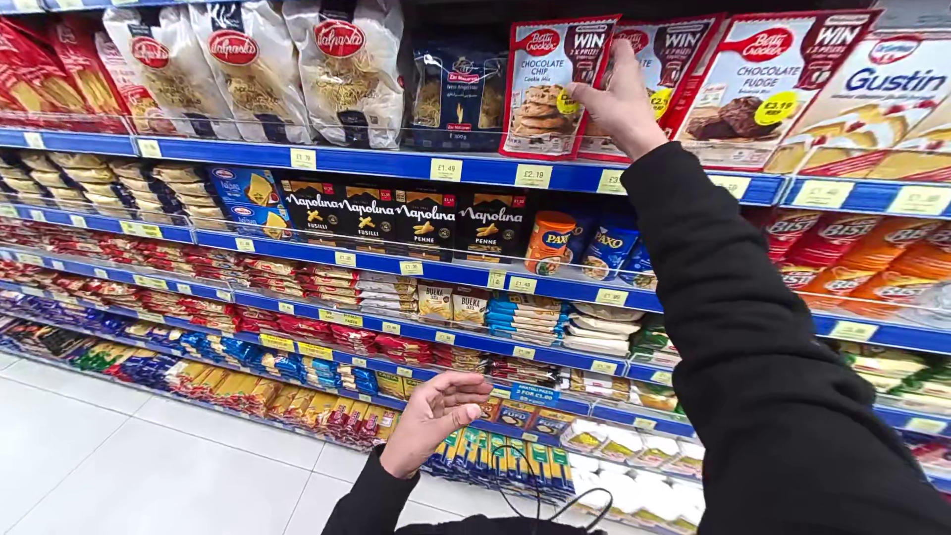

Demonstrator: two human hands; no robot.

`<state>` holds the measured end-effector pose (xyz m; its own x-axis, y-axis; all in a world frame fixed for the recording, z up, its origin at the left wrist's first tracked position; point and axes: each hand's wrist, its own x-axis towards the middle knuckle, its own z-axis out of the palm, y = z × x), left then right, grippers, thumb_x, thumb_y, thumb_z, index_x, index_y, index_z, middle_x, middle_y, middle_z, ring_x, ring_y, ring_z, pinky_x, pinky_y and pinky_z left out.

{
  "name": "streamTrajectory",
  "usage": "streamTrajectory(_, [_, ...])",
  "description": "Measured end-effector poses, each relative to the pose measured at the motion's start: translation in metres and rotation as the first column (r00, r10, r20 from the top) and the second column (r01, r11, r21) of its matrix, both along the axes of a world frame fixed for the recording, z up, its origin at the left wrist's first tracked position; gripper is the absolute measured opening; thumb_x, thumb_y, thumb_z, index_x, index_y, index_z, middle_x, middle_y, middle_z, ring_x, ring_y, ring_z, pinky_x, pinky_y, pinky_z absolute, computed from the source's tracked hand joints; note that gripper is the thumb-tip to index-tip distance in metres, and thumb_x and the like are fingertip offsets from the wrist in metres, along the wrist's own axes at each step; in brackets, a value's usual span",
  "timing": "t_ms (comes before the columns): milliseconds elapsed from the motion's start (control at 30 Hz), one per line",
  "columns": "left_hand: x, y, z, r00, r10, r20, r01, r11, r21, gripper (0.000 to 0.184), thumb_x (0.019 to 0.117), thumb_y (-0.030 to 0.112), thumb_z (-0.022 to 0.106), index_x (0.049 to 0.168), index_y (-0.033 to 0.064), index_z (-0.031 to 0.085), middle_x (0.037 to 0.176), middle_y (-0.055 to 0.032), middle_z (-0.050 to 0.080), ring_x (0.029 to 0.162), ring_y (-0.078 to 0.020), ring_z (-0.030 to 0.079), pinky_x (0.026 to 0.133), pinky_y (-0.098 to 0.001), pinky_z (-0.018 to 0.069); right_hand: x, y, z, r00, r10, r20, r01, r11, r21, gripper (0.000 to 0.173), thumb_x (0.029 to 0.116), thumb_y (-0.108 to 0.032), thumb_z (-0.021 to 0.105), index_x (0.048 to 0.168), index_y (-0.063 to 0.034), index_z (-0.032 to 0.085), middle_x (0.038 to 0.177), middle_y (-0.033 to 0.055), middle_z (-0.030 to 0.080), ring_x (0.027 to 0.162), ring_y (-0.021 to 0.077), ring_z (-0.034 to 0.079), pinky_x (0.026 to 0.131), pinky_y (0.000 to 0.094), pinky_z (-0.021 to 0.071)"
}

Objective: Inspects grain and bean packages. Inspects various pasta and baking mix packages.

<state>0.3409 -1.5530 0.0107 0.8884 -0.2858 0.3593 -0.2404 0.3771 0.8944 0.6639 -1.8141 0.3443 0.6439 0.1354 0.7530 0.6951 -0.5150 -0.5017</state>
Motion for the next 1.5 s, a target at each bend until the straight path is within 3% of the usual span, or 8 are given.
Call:
streamTrajectory(67, [0.0,-0.001,-0.001,1.0,0.001,-0.005,-0.001,1.0,-0.015,0.044,0.0979,0.011,0.068,0.137,-0.0067,0.056,0.131,-0.0274,0.064,0.118,-0.039,0.066,0.102,-0.047,0.0561,-0.007,0.002,-0.005,0.989,-0.125,0.076,0.128,0.991,-0.029,0.074,0.091,-0.028,0.071,0.153,-0.0062,0.037,0.131,0.0229,0.061,0.119,0.0351,0.062,0.099,0.0566,0.049])
streamTrajectory(133, [-0.001,-0.002,-0.002,1.0,-0.004,-0.012,0.004,1.0,-0.024,0.044,0.0979,0.012,0.069,0.136,-0.0067,0.056,0.129,-0.027,0.065,0.116,-0.0384,0.067,0.101,-0.047,0.0565,-0.024,0.001,-0.012,0.962,-0.186,0.199,0.199,0.979,-0.045,0.076,0.0902,-0.029,0.071,0.153,-0.0031,0.037,0.128,0.0247,0.062,0.114,0.0381,0.064,0.096,0.0567,0.0513])
streamTrajectory(233, [-0.005,-0.005,-0.004,0.999,-0.042,-0.03,0.041,0.998,-0.037,0.042,0.0982,0.009,0.067,0.136,-0.0076,0.056,0.128,-0.026,0.066,0.115,-0.037,0.068,0.1,-0.0467,0.0571,-0.076,-0.006,-0.034,0.937,-0.158,0.311,0.165,0.986,0.005,0.077,0.0938,-0.028,0.07,0.153,0.0068,0.034,0.147,0.0311,0.047,0.135,0.0386,0.051,0.112,0.0482,0.0452])
streamTrajectory(300, [-0.006,-0.007,-0.005,0.999,-0.043,-0.014,0.043,0.999,-0.02,0.043,0.0984,0.008,0.067,0.136,-0.0093,0.055,0.127,-0.0248,0.067,0.114,-0.0349,0.069,0.099,-0.0455,0.0578,-0.112,-0.005,-0.068,0.926,-0.118,0.36,0.063,0.985,0.161,0.072,0.0933,-0.027,0.072,0.148,0.0068,0.04,0.14,0.0244,0.055,0.127,0.0276,0.059,0.103,0.0366,0.054])
streamTrajectory(533, [-0.033,0.017,-0.011,1.0,-0.014,-0.023,0.014,1.0,0.002,0.028,0.0995,0.006,0.063,0.121,-0.0111,0.06,0.117,-0.0206,0.07,0.102,-0.025,0.072,0.091,-0.0397,0.0601,-0.255,0.038,-0.276,0.95,0.312,0.012,-0.294,0.883,0.366,0.042,0.094,-0.02,0.074,0.13,-0.0046,0.059,0.12,0.0042,0.071,0.102,0.0175,0.072,0.085,0.0348,0.0629])
streamTrajectory(733, [-0.073,0.053,-0.023,0.985,-0.061,-0.16,0.044,0.993,-0.109,0.027,0.0989,0.0,0.06,0.123,-0.0118,0.055,0.112,-0.0202,0.071,0.099,-0.0253,0.072,0.085,-0.0395,0.0611,-0.36,0.093,-0.407,0.912,0.286,-0.293,-0.07,0.814,0.577,0.034,0.0951,-0.017,0.071,0.125,-0.0035,0.063,0.104,0.0008,0.075,0.085,0.014,0.074,0.073,0.0291,0.0644])
streamTrajectory(1100, [-0.148,0.104,-0.054,0.972,-0.093,-0.217,0.072,0.992,-0.101,0.028,0.0937,-0.001,0.065,0.117,-0.0135,0.056,0.095,-0.0146,0.071,0.085,-0.0198,0.073,0.079,-0.0363,0.0624,-0.486,0.171,-0.437,0.821,0.339,-0.459,-0.023,0.824,0.567,0.031,0.0953,-0.016,0.07,0.123,-0.002,0.065,0.101,-0.0001,0.076,0.082,0.0109,0.073,0.072,0.0269,0.0637])
streamTrajectory(1500, [-0.174,0.091,-0.049,0.947,-0.037,-0.319,0.006,0.995,-0.098,0.017,0.0986,-0.003,0.059,0.113,-0.0123,0.058,0.095,-0.0156,0.072,0.083,-0.0201,0.074,0.074,-0.0339,0.0633,-0.515,0.15,-0.415,0.82,0.357,-0.447,0.003,0.779,0.627,0.029,0.099,-0.02,0.067,0.121,-0.0016,0.064,0.099,0.004,0.075,0.082,0.0175,0.074,0.071,0.032,0.0646])
